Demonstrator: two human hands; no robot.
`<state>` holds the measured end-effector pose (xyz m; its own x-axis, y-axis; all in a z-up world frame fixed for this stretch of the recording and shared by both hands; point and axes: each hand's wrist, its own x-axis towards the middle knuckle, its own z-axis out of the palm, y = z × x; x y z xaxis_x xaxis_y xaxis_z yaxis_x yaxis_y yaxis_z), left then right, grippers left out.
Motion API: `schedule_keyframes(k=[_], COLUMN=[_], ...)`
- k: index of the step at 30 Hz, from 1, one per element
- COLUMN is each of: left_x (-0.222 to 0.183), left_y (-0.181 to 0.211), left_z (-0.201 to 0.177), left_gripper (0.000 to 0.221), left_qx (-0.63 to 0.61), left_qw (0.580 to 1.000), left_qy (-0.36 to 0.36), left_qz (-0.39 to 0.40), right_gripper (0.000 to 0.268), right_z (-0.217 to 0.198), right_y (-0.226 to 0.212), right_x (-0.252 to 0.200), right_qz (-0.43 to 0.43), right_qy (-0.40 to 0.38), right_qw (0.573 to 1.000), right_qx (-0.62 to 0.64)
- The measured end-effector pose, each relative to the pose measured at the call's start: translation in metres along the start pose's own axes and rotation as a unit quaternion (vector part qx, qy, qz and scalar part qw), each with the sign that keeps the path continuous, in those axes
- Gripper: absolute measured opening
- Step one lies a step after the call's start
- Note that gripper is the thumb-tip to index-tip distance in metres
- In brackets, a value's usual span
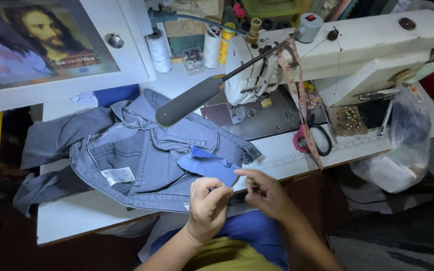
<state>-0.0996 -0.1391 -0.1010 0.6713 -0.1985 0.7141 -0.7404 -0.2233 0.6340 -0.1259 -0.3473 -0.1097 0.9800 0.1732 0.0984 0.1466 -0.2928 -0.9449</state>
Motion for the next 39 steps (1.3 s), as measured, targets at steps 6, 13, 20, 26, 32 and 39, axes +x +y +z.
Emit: schedule_keyframes(k=[6,13,20,26,32,39], left_x=[0.007,-0.011,-0.075,-0.099,-0.037,0.014], left_y=[0.005,-0.020,-0.105,-0.151,-0.073,-0.030], left_z=[0.000,-0.006,-0.064,-0.081,-0.041,-0.018], left_gripper=[0.006,0.021,0.026,0.041,0.038,0.052], left_qx=[-0.056,-0.018,0.107,0.214,0.203,0.218], left_qw=[0.998,0.999,0.984,0.943,0.966,0.944], left_qy=[0.004,-0.014,-0.086,-0.256,-0.140,-0.230], left_qz=[0.006,-0.024,-0.112,-0.014,0.076,0.094], right_gripper=[0.017,0.004,0.013,0.014,0.021,0.087], right_z=[0.018,-0.080,-0.301,-0.424,-0.521,-0.183], right_y=[0.009,0.042,0.062,0.095,0.182,0.015], right_x=[0.006,-0.032,-0.051,-0.024,-0.030,-0.030], right_qz=[-0.112,-0.104,0.121,0.154,0.047,-0.076], right_qy=[0.008,0.221,0.610,0.656,0.605,0.456], right_qw=[0.992,0.969,0.782,0.732,0.715,0.851], right_qx=[-0.050,0.039,-0.030,-0.098,-0.347,-0.249])
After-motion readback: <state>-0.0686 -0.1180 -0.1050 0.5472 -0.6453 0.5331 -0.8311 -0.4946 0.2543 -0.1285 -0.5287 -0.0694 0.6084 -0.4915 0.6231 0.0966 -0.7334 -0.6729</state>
